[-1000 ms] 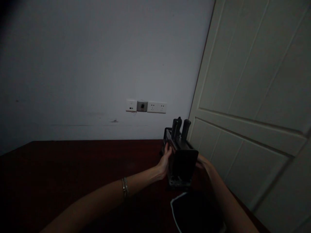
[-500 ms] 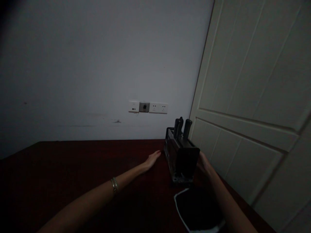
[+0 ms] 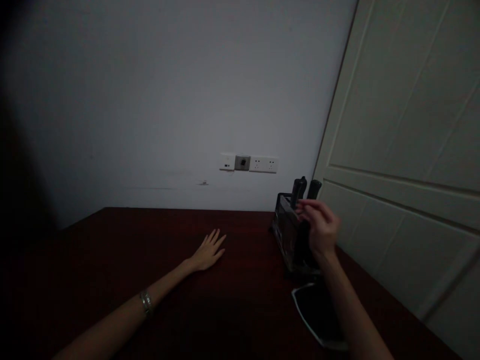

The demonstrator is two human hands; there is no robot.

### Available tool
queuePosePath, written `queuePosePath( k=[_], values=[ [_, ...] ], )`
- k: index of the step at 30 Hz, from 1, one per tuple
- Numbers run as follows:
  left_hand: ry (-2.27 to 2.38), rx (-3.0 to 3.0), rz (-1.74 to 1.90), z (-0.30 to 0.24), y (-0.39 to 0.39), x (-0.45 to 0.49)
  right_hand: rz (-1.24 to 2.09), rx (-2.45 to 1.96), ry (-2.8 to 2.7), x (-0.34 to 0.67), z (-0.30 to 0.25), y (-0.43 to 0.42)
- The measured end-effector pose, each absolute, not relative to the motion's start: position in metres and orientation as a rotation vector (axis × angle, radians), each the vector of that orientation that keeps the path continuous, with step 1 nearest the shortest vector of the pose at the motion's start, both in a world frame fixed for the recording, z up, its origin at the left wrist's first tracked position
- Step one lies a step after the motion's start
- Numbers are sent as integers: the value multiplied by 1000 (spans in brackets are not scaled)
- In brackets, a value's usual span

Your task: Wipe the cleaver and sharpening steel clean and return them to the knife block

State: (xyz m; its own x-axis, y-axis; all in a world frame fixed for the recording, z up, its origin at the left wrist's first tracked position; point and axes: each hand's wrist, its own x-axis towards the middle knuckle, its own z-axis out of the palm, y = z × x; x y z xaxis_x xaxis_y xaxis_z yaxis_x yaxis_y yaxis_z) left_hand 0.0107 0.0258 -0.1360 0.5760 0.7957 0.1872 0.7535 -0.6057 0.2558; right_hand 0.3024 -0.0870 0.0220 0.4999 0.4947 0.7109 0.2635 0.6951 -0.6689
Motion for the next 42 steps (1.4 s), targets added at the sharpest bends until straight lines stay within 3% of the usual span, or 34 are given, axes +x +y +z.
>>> queuePosePath(
  k=[6, 13, 42],
  values=[
    [1401, 2627, 411, -141, 1, -18, 239, -1187, -1878, 189, -54, -59],
    [1467, 2618, 349, -146, -10, -31, 218, -1641, -2365, 155, -131, -38],
    [1554, 2680, 284, -146, -11, -26, 177, -1645, -2383, 159, -142, -34]
  ],
)
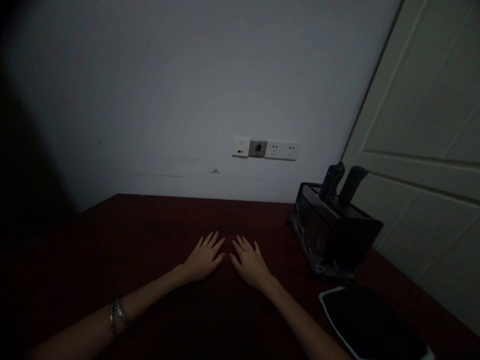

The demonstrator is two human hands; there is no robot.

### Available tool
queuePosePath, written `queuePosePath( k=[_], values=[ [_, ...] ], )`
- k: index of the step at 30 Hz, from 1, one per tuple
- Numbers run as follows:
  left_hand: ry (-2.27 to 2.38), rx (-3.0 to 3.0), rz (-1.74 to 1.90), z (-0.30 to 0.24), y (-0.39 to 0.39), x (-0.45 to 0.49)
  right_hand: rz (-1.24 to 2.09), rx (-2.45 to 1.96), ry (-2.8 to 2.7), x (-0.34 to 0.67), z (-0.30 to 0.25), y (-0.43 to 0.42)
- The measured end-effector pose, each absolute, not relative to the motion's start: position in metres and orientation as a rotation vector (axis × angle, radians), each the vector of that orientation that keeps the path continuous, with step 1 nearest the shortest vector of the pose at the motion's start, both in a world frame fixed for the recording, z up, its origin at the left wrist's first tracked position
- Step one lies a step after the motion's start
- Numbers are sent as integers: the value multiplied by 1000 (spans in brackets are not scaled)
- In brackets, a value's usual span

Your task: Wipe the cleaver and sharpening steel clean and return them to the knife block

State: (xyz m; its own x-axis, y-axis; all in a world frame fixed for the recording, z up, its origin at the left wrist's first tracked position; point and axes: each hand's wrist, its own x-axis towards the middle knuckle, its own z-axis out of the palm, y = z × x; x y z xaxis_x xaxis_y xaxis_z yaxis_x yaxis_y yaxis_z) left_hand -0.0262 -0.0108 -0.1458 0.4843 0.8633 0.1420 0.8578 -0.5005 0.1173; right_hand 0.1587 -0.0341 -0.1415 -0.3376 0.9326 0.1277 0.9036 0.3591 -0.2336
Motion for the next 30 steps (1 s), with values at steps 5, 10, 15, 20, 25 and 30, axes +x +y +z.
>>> queuePosePath(
  k=[5, 10, 15, 20, 25, 30],
  values=[
    [1559, 2678, 281, -147, -10, -26, 183, -1650, -2379, 159, -141, -34],
    [1558, 2690, 276, -147, -10, -26, 179, -1642, -2374, 158, -139, -35],
    [1562, 2701, 283, -146, -10, -26, 183, -1646, -2374, 158, -139, -35],
    [1556, 2707, 283, -147, -10, -26, 176, -1647, -2371, 158, -140, -35],
    [1562, 2705, 297, -148, -10, -27, 190, -1653, -2375, 158, -139, -35],
    [1557, 2691, 282, -146, -10, -26, 189, -1648, -2374, 158, -140, -35]
  ],
)
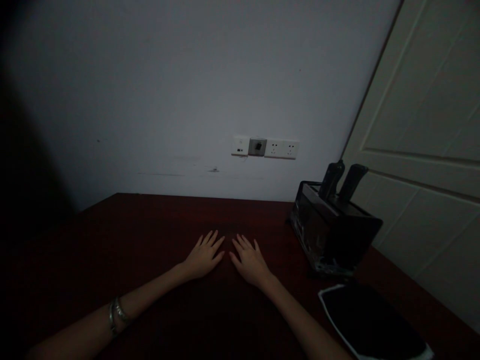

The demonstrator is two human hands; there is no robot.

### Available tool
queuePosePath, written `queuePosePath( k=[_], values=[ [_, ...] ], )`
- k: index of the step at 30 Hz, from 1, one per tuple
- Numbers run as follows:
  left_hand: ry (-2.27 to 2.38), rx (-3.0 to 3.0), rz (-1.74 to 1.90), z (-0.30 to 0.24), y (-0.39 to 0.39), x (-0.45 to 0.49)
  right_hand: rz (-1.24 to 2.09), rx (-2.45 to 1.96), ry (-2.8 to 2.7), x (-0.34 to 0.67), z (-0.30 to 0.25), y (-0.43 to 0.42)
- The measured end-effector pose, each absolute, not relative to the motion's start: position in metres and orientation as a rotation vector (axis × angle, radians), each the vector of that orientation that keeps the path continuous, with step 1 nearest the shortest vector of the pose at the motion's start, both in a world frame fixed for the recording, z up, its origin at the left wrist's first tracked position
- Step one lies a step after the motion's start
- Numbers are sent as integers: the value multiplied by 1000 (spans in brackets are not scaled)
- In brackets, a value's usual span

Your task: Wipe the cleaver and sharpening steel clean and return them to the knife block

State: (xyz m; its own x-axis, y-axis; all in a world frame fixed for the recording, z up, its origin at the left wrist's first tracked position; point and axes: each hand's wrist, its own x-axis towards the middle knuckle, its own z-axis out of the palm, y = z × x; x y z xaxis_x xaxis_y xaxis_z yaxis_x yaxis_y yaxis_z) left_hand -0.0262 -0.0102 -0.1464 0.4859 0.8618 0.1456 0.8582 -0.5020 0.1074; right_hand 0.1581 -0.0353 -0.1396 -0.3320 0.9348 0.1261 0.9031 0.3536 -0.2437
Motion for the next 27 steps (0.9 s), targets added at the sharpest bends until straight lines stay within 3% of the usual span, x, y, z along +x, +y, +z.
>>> queuePosePath(
  k=[27],
  values=[
    [1541, 2706, 282, -147, -12, -27, 184, -1646, -2376, 158, -138, -36]
  ],
)
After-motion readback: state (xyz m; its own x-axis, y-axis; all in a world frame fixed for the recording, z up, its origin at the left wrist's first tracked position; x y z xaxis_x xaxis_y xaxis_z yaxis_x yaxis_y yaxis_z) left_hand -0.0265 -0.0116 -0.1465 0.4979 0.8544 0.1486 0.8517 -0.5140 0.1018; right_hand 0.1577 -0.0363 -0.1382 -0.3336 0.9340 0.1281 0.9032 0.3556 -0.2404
